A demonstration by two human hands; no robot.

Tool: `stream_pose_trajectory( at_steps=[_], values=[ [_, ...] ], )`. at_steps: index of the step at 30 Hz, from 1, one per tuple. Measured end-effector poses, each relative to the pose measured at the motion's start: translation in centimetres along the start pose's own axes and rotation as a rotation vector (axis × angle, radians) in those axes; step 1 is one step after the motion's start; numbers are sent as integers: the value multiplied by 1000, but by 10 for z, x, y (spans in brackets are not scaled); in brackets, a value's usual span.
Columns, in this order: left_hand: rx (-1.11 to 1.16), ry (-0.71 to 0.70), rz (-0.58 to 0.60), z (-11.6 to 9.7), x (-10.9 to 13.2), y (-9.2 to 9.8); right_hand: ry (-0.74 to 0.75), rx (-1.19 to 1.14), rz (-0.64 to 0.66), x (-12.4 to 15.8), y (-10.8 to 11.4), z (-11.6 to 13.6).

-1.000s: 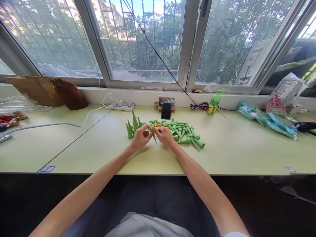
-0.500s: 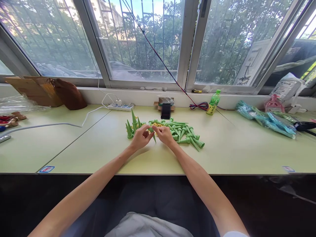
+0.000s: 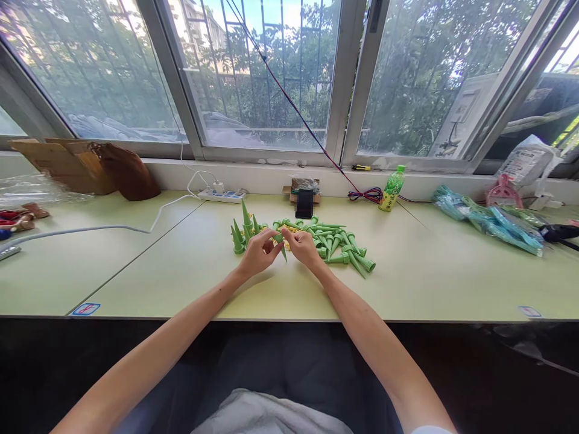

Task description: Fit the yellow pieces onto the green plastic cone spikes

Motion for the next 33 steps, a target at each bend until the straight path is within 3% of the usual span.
stream_pose_trajectory(
  at_steps=[19,33],
  values=[
    [24,32,-32,2,0,-1,9,41,-11,0,0,3],
    [-6,-92,-38,-6,1,1,-18,-1,15,1,1,6]
  ],
)
Point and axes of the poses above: each hand's wrist, its own x-axis away from the middle knuckle, its own y-axis out of the back of the hand, z = x × y, the point moved 8 cm from there along -x, towards the middle knuckle, and after that the axes turned 2 degrees about -z, right-handed, at the moved point
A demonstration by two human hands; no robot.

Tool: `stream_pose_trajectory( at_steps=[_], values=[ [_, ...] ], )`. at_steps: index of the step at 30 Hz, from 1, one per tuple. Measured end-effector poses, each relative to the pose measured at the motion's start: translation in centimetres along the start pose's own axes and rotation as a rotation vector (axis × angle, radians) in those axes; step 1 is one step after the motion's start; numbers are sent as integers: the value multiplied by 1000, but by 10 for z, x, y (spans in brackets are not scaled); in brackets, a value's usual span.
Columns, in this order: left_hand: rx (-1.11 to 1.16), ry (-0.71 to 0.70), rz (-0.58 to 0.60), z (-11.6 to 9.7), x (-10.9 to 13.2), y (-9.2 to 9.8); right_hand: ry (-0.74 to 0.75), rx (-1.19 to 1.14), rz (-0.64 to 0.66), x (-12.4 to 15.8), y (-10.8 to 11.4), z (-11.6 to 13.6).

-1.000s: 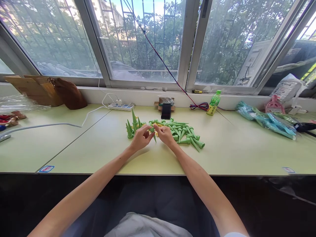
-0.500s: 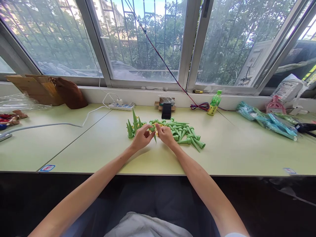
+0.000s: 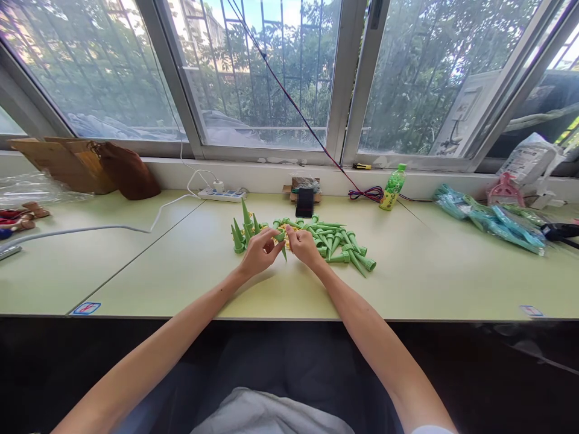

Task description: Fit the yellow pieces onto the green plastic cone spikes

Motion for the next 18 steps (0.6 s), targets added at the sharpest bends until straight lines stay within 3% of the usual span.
stream_pose_trajectory(
  at_steps=[9,18],
  values=[
    [15,16,8,0,0,-1,-6,-2,10,0,0,-1],
    [150,273,7,7,-1,2,-2,-5,-31,-1,1,-4]
  ],
)
Point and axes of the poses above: each hand's wrist, its own x-axis away from the middle knuckle, its own y-axis out of the back of the hand, z = x × y, the point moved 8 cm from there along -x, towards the middle knuckle, and after that the axes turned 2 degrees about -z, right-handed, at the moved point
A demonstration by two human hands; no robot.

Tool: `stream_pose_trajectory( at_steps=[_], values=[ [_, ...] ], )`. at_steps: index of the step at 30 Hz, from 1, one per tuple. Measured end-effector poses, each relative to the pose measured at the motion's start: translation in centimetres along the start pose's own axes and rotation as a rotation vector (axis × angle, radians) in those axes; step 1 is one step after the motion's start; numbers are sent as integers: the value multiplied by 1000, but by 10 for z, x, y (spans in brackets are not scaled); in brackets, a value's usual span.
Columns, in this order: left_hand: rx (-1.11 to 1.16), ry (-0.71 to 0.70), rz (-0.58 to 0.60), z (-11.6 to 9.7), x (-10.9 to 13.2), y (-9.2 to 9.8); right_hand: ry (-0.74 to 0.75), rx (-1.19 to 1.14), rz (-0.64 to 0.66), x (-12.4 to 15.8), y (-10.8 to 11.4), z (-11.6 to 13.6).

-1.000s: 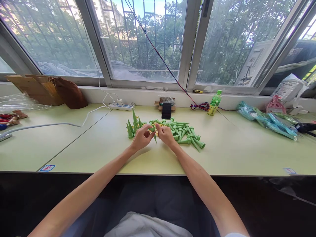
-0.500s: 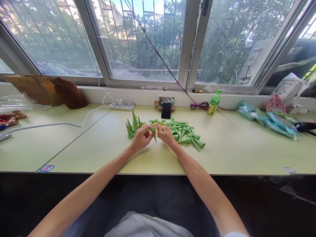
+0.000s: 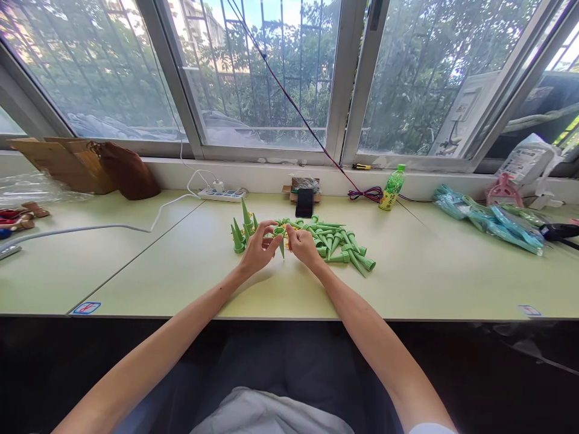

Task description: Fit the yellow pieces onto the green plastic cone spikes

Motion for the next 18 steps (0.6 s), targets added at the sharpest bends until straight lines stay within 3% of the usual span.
stream_pose_trajectory(
  at_steps=[5,9,15,18],
  values=[
    [78,70,-11,1,-2,2,-4,-1,-26,0,2,-2],
    [106,207,-39,16,-3,4,-12,-38,-58,-1,3,-6],
    [333,430,266,32,3,-24,6,-94,-35,1,2,-3],
    [407,492,316,30,7,-28,-1,-112,1,2,1,-1]
  ],
)
Point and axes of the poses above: each hand's wrist, its own x-axis away from the middle knuckle, its own y-axis out of the back of the hand, z = x × y, the point moved 8 cm from there along -x, towards the middle knuckle, and after that the axes turned 2 degrees about -z, right-handed, at the moved point
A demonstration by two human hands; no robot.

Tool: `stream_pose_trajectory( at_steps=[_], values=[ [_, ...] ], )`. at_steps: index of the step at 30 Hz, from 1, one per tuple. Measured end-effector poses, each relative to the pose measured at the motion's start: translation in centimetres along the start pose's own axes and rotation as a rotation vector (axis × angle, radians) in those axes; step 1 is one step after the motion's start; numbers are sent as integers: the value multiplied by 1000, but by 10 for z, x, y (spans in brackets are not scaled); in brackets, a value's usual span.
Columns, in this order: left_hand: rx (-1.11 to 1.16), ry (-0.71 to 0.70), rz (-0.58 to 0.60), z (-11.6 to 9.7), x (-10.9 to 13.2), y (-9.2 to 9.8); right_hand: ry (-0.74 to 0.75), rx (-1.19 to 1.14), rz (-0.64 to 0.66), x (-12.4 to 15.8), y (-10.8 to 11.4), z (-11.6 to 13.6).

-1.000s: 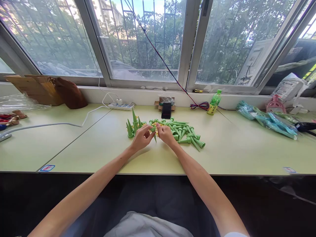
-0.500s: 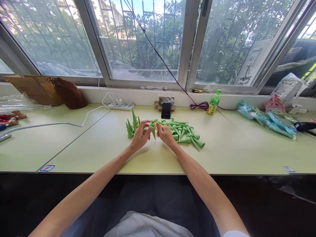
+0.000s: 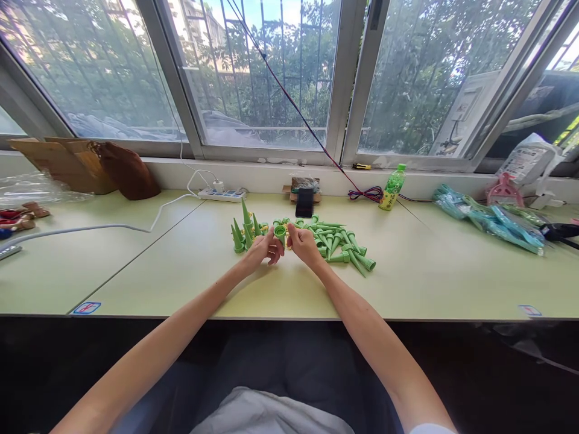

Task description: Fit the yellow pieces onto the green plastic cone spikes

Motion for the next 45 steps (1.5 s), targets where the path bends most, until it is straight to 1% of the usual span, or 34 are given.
stream_pose_trajectory(
  at_steps=[3,7,11,17,22,26,29,33,36,38,40,45],
  values=[
    [37,20,15,1,1,0,-13,-13,29,1,-2,1],
    [52,3,14,2,0,3,-14,-46,63,2,-4,2],
    [18,-23,4,2,1,5,-49,-57,89,2,-6,0],
    [-55,-98,5,-5,3,4,-72,-45,115,1,-6,-8],
    [-51,-105,15,-6,4,2,-56,-41,133,2,-5,-8],
    [-53,-73,54,-2,5,-2,-52,-11,127,3,-3,-3],
    [-110,-88,80,0,6,-5,-50,26,97,3,0,-1],
    [-254,-194,23,-1,6,-2,-43,91,55,2,3,-1],
    [-377,-294,-29,-7,7,0,-45,91,41,2,4,-1],
    [-437,-331,-69,-10,8,2,-46,84,32,2,4,-2],
    [-466,-355,-106,-13,8,4,-47,84,24,1,4,-3],
    [-482,-427,-154,-18,7,5,-56,109,7,-2,4,-7]
  ],
)
Point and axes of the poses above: each hand's wrist, its own x-axis away from the middle knuckle, its own y-axis out of the back of the hand, z = x × y, the point moved 8 cm from there along -x, towards the middle knuckle, and after that the axes turned 2 degrees about -z, right-handed, at the moved point
